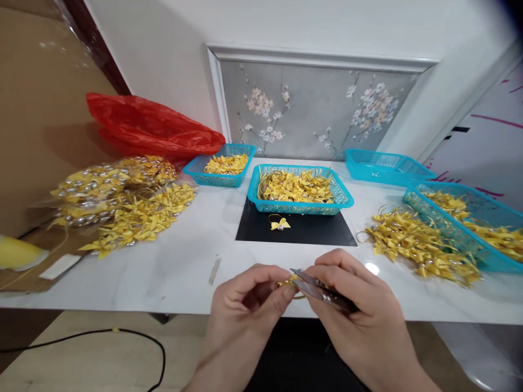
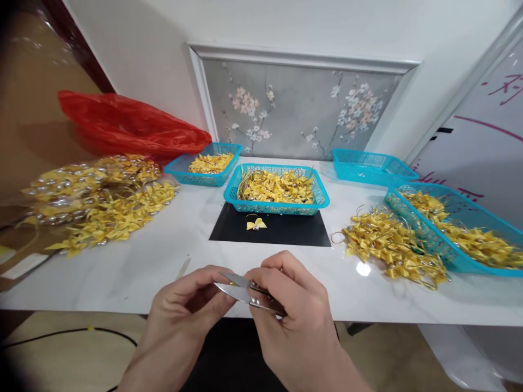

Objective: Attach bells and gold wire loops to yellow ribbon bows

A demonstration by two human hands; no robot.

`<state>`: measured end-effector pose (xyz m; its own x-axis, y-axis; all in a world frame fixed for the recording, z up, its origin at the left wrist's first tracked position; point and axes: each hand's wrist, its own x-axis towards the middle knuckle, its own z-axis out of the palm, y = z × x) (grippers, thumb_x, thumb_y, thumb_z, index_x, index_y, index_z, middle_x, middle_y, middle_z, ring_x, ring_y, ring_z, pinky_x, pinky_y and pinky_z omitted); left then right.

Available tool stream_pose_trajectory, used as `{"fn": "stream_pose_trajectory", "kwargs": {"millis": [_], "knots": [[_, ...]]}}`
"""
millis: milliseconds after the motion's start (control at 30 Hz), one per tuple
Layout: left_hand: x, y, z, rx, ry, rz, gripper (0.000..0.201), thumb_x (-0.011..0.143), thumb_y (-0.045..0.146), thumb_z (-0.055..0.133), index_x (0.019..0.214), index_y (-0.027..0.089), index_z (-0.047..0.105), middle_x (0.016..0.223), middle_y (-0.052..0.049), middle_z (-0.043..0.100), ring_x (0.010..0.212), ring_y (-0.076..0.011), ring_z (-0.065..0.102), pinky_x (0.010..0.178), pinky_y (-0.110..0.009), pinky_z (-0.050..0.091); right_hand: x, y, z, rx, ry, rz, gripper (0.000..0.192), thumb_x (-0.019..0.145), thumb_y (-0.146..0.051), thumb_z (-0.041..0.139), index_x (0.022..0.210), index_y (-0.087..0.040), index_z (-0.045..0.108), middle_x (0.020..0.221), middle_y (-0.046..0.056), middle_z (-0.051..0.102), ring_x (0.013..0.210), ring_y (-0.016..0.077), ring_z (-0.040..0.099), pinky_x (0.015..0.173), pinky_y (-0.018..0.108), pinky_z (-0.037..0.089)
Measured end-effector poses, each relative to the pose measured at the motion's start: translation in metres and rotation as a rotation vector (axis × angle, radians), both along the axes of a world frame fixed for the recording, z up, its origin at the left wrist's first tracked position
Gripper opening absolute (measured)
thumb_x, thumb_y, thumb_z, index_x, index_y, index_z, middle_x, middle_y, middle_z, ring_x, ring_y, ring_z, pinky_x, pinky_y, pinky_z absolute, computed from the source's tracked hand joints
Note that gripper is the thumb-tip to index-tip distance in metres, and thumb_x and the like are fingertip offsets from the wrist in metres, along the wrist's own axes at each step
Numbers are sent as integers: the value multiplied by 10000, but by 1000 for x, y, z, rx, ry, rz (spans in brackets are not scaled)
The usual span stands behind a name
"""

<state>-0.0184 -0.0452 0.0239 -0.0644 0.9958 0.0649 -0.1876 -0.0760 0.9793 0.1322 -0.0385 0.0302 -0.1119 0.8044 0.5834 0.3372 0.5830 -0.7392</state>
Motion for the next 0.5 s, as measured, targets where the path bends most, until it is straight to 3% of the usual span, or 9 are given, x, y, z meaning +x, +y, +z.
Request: {"fn": "stream_pose_trajectory", "kwargs": {"millis": [233,500], "knots": [[1,0,2,35,39,32,166,715,87,750,746,244,793,702,27,735,651,-109,638,591,-139,515,1,3,5,-48,-51,32,202,819,-54,569,845,-208,697,751,16,596,591,135,571,469,224,450],[3,1,2,5,20,70,196,689,82,761,744,267,791,706,39,760,644,-103,660,598,-127,534,1,3,-2,79,-89,-55,178,812,-38,602,861,-193,673,797,34,623,662,146,617,555,223,519]]}}
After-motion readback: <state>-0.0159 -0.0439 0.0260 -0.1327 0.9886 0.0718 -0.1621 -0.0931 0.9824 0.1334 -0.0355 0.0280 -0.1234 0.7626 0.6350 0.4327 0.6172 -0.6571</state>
